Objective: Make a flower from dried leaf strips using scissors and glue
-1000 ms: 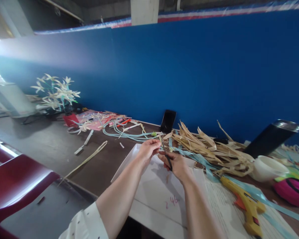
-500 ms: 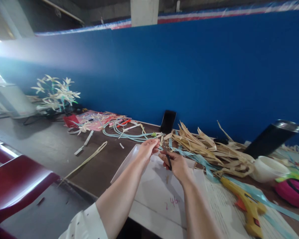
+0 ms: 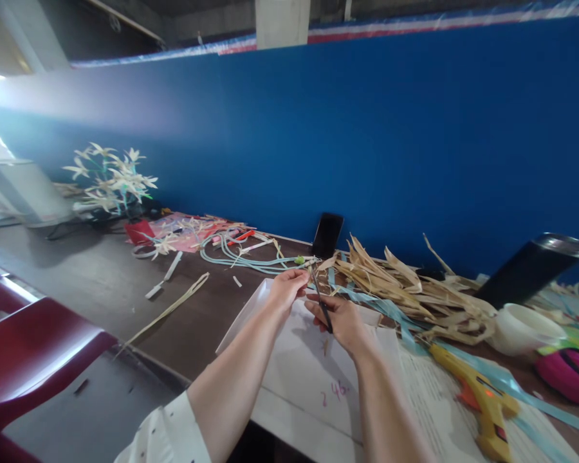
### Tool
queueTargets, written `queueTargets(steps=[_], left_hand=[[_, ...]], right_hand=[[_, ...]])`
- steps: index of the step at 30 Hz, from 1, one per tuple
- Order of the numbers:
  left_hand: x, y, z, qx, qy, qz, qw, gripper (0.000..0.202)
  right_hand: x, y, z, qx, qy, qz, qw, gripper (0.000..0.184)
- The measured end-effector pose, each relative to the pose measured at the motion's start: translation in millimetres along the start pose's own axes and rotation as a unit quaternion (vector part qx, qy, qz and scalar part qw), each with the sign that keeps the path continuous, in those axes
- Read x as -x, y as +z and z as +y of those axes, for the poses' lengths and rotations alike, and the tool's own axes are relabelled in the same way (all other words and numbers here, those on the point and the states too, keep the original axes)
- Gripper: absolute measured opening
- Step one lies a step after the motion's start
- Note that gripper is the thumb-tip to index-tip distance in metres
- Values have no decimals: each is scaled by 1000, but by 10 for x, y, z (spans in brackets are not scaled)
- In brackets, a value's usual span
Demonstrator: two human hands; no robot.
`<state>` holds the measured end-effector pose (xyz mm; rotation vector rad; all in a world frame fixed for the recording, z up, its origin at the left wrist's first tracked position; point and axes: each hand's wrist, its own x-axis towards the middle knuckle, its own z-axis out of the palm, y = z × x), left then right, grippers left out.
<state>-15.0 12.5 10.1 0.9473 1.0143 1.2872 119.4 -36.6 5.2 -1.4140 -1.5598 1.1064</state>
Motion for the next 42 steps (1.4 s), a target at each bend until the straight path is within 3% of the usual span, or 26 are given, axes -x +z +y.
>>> queueTargets(steps=[15, 27, 38, 42], left_hand=[[46, -17, 67, -95, 22, 10, 995, 12], [53, -9, 66, -102, 22, 7, 995, 13], [17, -13, 27, -55, 5, -25, 998, 12], [20, -10, 33, -50, -4, -22, 998, 13]], right_hand=[[-25, -22, 50, 20, 13, 13, 1000, 51], [-10, -35, 31, 25, 2, 17, 1000, 53], [25, -53, -63, 36, -9, -7, 999, 36], [16, -54, -54, 42, -8, -6, 999, 38]])
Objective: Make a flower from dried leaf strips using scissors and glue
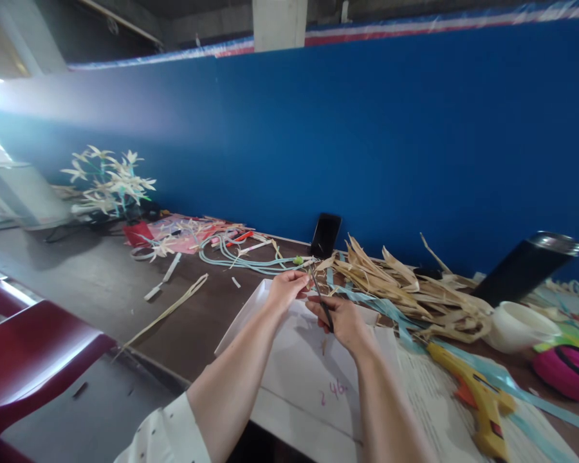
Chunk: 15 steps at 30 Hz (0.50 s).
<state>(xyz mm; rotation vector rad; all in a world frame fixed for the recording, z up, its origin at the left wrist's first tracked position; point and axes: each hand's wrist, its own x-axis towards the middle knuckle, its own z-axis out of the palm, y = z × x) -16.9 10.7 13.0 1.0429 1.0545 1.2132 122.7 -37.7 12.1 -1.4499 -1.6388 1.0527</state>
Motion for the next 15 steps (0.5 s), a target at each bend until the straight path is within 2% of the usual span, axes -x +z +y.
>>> queueTargets(steps=[8, 15], left_hand=[[15, 8, 14, -6, 0, 25, 1000, 15], [-1, -13, 0, -16, 21, 25, 999, 17]], right_hand=[[-47, 21, 99, -64, 25, 49, 996, 53], [-54, 36, 172, -82, 15, 10, 996, 48]])
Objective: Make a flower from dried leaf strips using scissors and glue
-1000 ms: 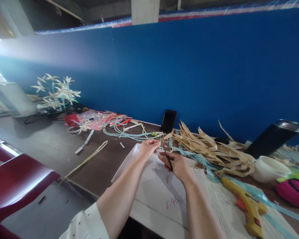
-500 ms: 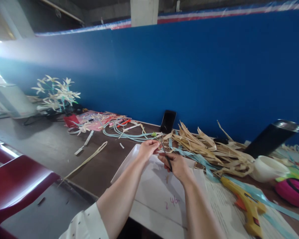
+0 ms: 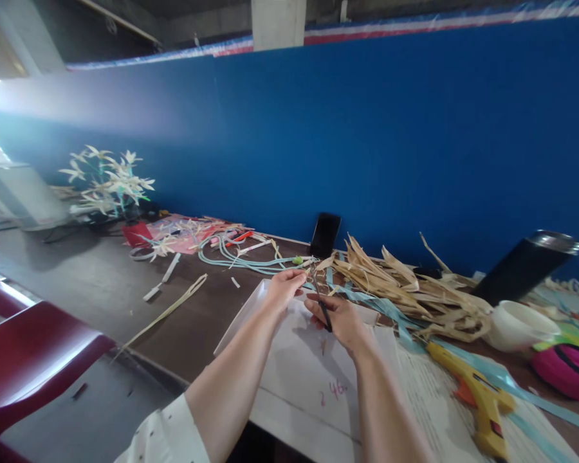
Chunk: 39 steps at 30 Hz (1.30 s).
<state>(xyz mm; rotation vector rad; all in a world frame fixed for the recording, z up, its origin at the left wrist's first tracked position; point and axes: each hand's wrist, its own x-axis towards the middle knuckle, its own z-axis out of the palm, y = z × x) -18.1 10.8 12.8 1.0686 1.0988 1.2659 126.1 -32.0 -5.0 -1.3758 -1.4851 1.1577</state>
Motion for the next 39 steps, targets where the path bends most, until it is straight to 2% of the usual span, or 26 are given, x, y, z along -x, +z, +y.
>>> queueTargets(steps=[3, 7, 10, 14, 18, 20, 26, 34, 39], left_hand=[[-9, -8, 5, -31, 3, -6, 999, 20], [-18, -10, -27, -85, 17, -34, 996, 24], [1, -5, -45, -144, 31, -91, 985, 27], [43, -4, -36, -207, 52, -163, 963, 32], [62, -2, -25, -200, 48, -188, 960, 32], [67, 7, -18, -181, 38, -182, 966, 32], [51, 40, -11, -50, -32, -105, 993, 29], [32, 79, -65, 128, -100, -101, 982, 39], [8, 69, -68, 147, -83, -51, 984, 39]], right_hand=[[0, 1, -32, -8, 6, 18, 1000, 49], [2, -12, -108, -80, -9, 137, 987, 60], [-2, -30, -122, -134, -36, 194, 971, 66], [-19, -49, -88, -154, -53, 201, 966, 63], [-30, -59, -74, -153, -46, 206, 965, 61], [-32, -63, -75, -165, -45, 206, 964, 60], [-29, -57, -73, -217, -40, 196, 955, 55], [-14, 0, -129, -279, -35, 152, 948, 51], [1, -3, -128, -238, -24, 140, 961, 51]])
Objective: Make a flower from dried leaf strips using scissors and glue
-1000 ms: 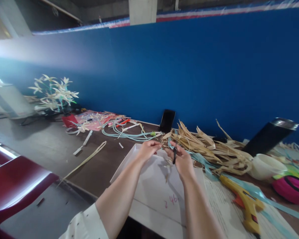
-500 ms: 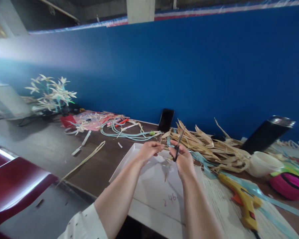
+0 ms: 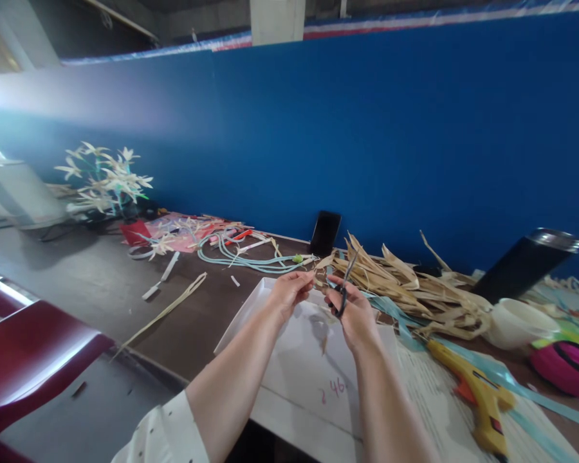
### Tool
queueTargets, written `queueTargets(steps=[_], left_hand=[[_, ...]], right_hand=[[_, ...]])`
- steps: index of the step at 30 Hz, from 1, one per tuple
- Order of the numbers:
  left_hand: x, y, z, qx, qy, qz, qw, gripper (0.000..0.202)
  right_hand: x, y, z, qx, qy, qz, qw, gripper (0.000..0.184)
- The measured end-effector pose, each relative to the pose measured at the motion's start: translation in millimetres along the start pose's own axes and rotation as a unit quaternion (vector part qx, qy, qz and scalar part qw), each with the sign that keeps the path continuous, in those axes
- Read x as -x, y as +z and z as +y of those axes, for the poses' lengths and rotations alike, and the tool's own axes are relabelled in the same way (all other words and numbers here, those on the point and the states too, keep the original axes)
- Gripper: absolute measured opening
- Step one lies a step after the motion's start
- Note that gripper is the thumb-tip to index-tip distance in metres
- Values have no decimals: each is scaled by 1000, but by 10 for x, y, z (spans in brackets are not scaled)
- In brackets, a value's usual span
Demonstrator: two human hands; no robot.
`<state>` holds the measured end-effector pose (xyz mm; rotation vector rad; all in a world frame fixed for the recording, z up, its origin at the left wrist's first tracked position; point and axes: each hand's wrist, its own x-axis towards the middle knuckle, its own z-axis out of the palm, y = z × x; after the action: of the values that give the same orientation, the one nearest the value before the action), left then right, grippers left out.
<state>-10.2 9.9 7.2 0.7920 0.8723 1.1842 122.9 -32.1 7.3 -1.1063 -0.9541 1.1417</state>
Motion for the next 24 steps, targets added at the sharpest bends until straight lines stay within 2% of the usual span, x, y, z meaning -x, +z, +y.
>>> queueTargets(steps=[2, 5, 9, 18, 24], left_hand=[[-14, -25, 16, -9, 26, 24, 999, 38], [-23, -57, 51, -34, 66, 43, 996, 35], [-20, -66, 90, -80, 97, 57, 990, 30], [-18, -59, 145, -100, 108, 65, 987, 20], [-42, -67, 122, -107, 111, 74, 985, 23]], right_hand=[[23, -11, -3, 52, 28, -28, 998, 49], [72, -20, -11, 130, 70, -103, 984, 48], [121, -9, -35, 191, 58, -172, 965, 47], [127, -2, -88, 224, 50, -179, 957, 52], [124, 15, -75, 231, 59, -164, 957, 46]])
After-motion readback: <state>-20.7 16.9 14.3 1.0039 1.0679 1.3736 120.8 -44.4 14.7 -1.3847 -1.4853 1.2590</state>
